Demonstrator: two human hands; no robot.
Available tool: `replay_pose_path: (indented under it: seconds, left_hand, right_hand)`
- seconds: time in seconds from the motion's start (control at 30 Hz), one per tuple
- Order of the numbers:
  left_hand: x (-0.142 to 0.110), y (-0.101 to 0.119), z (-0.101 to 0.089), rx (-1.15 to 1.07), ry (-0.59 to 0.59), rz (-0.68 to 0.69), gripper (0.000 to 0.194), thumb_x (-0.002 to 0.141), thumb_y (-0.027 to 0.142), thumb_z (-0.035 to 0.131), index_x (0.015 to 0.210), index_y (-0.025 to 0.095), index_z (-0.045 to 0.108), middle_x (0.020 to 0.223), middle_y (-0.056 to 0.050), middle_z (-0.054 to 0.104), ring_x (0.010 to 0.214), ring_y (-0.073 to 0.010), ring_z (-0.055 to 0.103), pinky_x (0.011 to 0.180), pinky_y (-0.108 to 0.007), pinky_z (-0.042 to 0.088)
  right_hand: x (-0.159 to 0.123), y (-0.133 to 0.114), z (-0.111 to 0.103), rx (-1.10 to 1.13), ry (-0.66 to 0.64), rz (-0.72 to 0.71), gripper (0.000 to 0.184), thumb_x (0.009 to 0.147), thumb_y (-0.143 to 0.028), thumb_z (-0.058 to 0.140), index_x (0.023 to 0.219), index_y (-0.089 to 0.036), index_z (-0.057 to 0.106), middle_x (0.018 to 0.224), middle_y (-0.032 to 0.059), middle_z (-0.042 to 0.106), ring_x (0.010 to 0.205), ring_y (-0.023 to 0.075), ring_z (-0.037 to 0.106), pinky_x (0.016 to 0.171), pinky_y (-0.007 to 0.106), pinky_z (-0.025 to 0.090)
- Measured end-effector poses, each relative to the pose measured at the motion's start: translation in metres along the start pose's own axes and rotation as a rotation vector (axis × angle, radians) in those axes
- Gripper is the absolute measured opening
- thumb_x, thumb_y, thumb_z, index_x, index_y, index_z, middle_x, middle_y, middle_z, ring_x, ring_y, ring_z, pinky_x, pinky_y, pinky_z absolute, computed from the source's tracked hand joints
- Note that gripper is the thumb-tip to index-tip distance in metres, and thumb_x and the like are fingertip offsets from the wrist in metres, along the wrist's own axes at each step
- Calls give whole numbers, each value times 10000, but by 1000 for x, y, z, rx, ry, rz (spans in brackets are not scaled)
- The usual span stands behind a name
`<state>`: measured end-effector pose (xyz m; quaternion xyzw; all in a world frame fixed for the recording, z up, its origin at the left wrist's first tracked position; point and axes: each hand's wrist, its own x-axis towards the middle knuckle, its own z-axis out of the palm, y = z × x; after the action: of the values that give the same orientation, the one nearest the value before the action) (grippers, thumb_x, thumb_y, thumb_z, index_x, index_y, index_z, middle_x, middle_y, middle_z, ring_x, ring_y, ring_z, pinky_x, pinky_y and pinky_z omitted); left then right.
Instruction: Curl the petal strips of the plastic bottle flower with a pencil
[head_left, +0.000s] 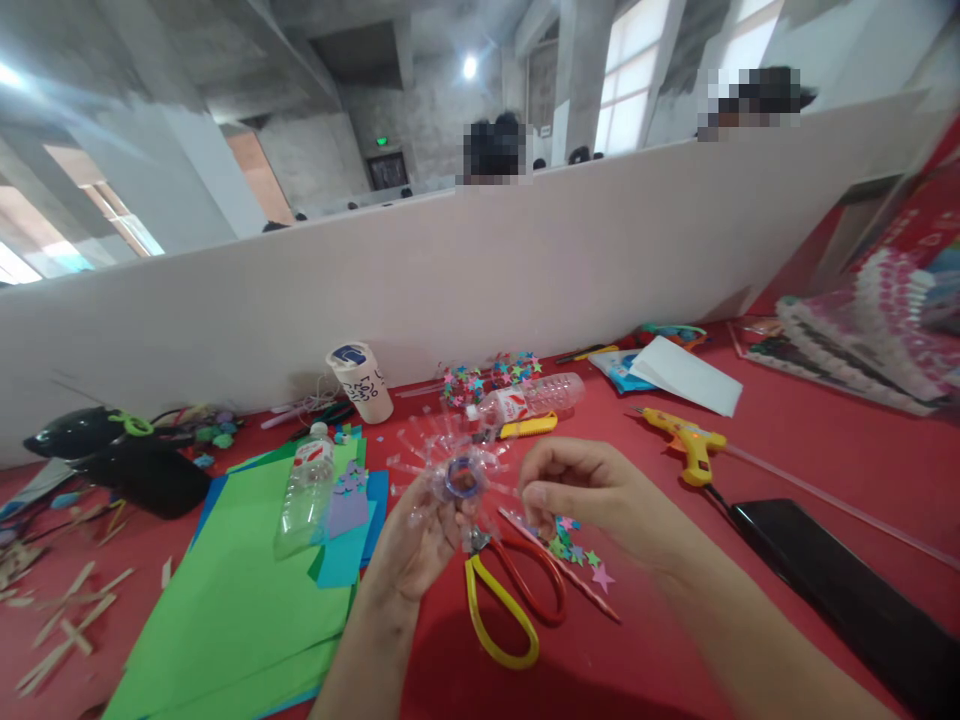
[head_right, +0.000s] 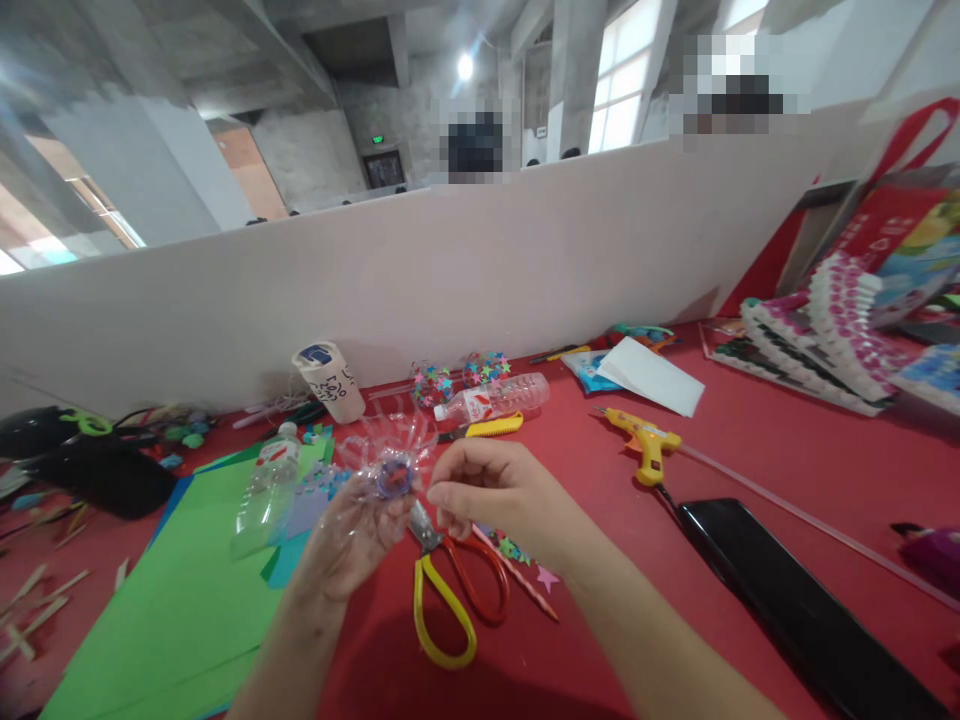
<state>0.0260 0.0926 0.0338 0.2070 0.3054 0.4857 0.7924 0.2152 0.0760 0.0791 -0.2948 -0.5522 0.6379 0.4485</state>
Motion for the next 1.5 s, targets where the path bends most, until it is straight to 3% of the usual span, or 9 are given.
replay_pose_path:
  seconds: [0.7,0.9,1.2,1.33,1.5]
  left_hand:
    - [1,0,-3,12,65,7,215,785,147,456,707,112,652,638,-67,650,555,-112,584,535,-192,484]
    - [2,-1,-8,-2,42,-10,225,795,173,454,701,108,648,633,-69,647,562,-115,587,542,-191,489]
    - [-2,4,3,-4,-37,-7,229,796,153,437,752,103,657,712,-79,663,507,-70,541,504,-148,471]
    - [-3,5,5,-16,7,-37,276,815,188,412,752,89,663,700,-90,661,476,-65,525,514,-164,486]
    - [0,3,1,-26,1,-46,257,808,186,435,759,84,665,701,-91,665,492,-73,543,513,-161,488]
  right_hand:
    - [-4,-4,2,-18,52,43,62,739,-173,610,716,-161,554,579,-28,598,500,71,545,509,192,458]
    - [-4,-5,5,-21,58,39,58,735,-164,603,722,-161,547,572,-28,599,510,72,554,514,188,468]
    - [-7,-8,4,-23,29,-41,74,766,-217,579,819,-167,571,600,-7,619,517,86,561,523,208,470]
    - [-7,-6,2,-126,17,-73,86,766,-166,560,849,-182,574,608,-20,602,533,86,558,525,200,462]
    - [-7,-6,12,-417,93,-126,100,758,-176,579,857,-191,574,659,-29,577,578,81,530,531,178,429]
